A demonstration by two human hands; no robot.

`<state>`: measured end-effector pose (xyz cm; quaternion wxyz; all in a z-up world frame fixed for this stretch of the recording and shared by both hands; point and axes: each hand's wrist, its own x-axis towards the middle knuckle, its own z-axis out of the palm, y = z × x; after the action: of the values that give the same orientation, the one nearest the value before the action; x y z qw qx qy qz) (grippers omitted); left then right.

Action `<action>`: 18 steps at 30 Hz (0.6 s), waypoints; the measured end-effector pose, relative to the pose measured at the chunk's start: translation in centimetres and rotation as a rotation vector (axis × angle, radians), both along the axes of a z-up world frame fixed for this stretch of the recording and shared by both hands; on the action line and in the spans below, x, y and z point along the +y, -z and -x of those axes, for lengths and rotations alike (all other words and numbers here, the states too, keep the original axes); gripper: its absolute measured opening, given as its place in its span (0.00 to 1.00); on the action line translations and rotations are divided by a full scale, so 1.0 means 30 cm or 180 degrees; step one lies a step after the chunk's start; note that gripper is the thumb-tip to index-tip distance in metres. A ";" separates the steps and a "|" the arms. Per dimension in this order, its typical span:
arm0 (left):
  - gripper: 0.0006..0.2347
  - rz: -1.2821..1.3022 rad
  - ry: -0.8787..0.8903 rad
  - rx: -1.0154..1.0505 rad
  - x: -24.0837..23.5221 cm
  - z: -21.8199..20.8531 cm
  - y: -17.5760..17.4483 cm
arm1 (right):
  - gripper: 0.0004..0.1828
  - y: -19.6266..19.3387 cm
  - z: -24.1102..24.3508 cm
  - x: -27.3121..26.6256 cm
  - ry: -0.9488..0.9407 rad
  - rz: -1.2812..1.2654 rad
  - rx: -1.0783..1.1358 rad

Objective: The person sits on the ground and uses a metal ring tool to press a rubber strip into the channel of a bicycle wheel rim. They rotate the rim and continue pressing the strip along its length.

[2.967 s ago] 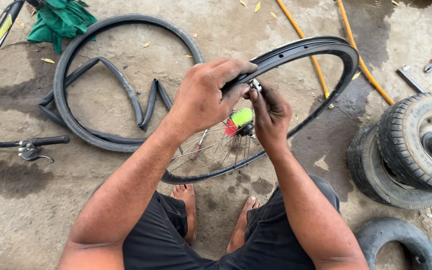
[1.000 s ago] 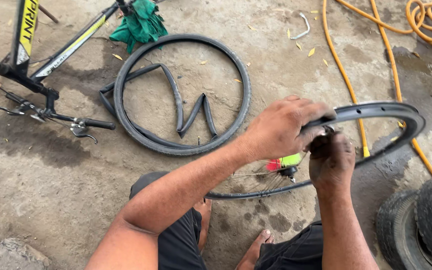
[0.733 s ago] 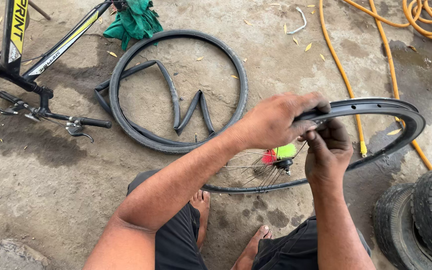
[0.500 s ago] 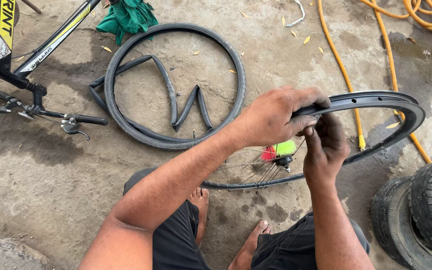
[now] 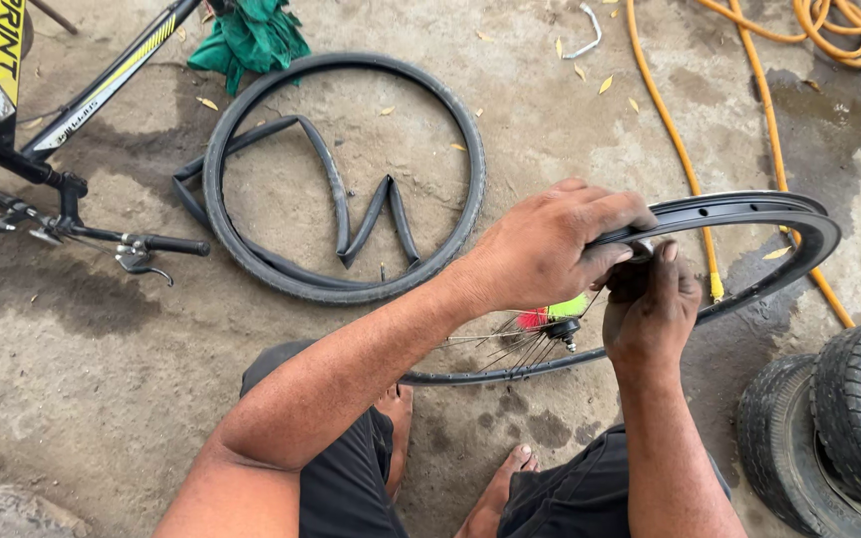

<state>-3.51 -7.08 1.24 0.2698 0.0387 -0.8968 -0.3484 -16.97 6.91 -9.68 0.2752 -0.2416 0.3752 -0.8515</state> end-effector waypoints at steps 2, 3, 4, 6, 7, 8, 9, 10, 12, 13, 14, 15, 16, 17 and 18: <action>0.12 -0.0089 0.0019 -0.0208 -0.017 -0.002 -0.009 | 0.13 -0.020 -0.007 -0.004 -0.0160 0.0024 0.0027; 0.12 -0.0093 0.0004 -0.0259 -0.022 -0.003 -0.009 | 0.13 -0.027 -0.014 -0.002 -0.0239 0.0021 0.0031; 0.11 -0.0096 -0.0010 -0.0310 -0.029 -0.003 -0.008 | 0.13 -0.033 -0.023 0.000 -0.0218 -0.0025 0.0167; 0.13 -0.0573 0.0361 -0.0134 -0.046 0.003 -0.005 | 0.19 -0.043 -0.036 0.000 -0.0183 -0.0120 0.0447; 0.14 -0.0815 0.0544 -0.0052 -0.053 0.002 -0.002 | 0.21 -0.045 -0.043 -0.001 -0.0122 -0.0178 0.0657; 0.14 -0.0898 0.0594 -0.0068 -0.057 0.002 0.000 | 0.23 -0.045 -0.048 -0.002 -0.0063 -0.0236 0.0868; 0.14 -0.0972 0.0649 -0.0080 -0.063 0.003 0.001 | 0.25 -0.044 -0.049 -0.003 0.0003 -0.0287 0.1085; 0.15 -0.1047 0.0704 -0.0092 -0.066 0.004 0.001 | 0.22 -0.041 -0.047 -0.005 0.0033 -0.0317 0.1058; 0.15 -0.1333 0.0593 -0.0384 -0.060 0.006 0.006 | 0.17 -0.026 -0.042 -0.004 0.0086 -0.0388 0.0999; 0.15 -0.1472 0.0532 -0.0531 -0.056 0.006 0.008 | 0.16 -0.018 -0.037 -0.004 0.0075 -0.0274 0.0890; 0.15 -0.1037 0.0424 -0.0405 -0.049 0.006 0.010 | 0.14 -0.011 -0.029 -0.003 0.0064 -0.0160 0.0782; 0.16 -0.0603 0.0319 -0.0279 -0.040 0.008 0.012 | 0.13 -0.005 -0.022 -0.001 0.0054 -0.0049 0.0675; 0.16 -0.0167 0.0214 -0.0154 -0.032 0.009 0.015 | 0.10 0.002 -0.017 -0.003 0.0115 0.0001 0.0645; 0.17 -0.0083 0.0205 0.0031 -0.025 0.011 0.018 | 0.08 0.006 -0.013 -0.006 0.0184 0.0053 0.0616; 0.18 0.0002 0.0196 0.0216 -0.023 0.015 0.020 | 0.08 0.006 -0.008 -0.008 0.0253 0.0107 0.0588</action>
<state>-3.95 -7.78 0.64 0.2892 -0.0009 -0.8880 -0.3575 -16.72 6.67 -9.86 0.2015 -0.3085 0.3940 -0.8420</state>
